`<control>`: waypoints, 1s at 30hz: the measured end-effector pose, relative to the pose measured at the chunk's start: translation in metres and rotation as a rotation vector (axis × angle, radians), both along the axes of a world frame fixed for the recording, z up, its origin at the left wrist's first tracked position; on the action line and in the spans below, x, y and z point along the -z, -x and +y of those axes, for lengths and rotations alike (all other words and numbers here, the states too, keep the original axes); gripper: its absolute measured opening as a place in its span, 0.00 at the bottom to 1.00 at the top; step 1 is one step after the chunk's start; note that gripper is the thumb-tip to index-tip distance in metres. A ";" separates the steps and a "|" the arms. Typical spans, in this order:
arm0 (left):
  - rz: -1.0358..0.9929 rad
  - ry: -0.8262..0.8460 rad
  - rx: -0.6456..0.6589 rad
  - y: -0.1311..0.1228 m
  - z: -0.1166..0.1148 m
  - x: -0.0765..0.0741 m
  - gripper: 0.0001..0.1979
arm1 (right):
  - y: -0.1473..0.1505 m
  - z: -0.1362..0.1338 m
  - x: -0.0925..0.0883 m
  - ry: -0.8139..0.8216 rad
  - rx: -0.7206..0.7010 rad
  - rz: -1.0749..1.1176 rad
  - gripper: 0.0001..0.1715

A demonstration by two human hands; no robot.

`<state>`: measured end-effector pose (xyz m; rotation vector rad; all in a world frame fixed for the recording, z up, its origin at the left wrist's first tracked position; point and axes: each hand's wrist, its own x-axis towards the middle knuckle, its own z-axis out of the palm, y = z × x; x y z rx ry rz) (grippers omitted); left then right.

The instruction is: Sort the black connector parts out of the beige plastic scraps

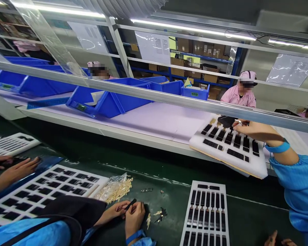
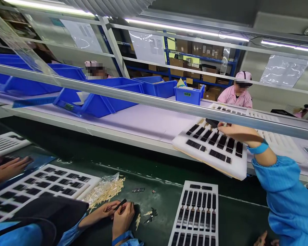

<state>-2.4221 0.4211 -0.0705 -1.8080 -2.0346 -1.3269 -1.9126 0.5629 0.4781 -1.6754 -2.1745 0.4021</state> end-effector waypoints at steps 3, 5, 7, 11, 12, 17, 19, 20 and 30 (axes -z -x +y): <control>-0.106 0.014 0.041 -0.001 0.001 -0.003 0.18 | 0.011 0.013 0.003 -0.090 0.043 -0.068 0.14; -0.164 0.020 0.051 -0.001 0.001 -0.005 0.18 | 0.020 0.019 0.005 -0.156 0.063 -0.151 0.14; -0.213 0.024 0.053 -0.001 0.001 -0.005 0.18 | 0.026 0.021 0.006 -0.213 0.064 -0.218 0.13; -0.285 0.038 0.052 0.000 0.001 -0.005 0.19 | 0.028 0.015 0.012 -0.252 0.052 -0.293 0.13; -0.297 0.043 0.053 0.001 0.002 -0.005 0.19 | 0.027 0.010 0.012 -0.270 0.060 -0.309 0.13; -0.343 0.053 0.042 0.006 0.003 0.000 0.19 | 0.017 -0.018 0.010 -0.133 0.083 -0.286 0.28; -0.353 0.053 0.035 0.006 0.002 0.002 0.19 | 0.012 -0.022 0.008 -0.068 0.098 -0.197 0.35; -0.355 0.055 0.033 0.007 0.001 0.003 0.19 | 0.010 -0.021 0.007 -0.046 0.119 -0.150 0.37; -0.252 0.085 0.054 0.005 -0.007 0.002 0.17 | 0.009 -0.015 0.020 -0.136 0.080 -0.104 0.30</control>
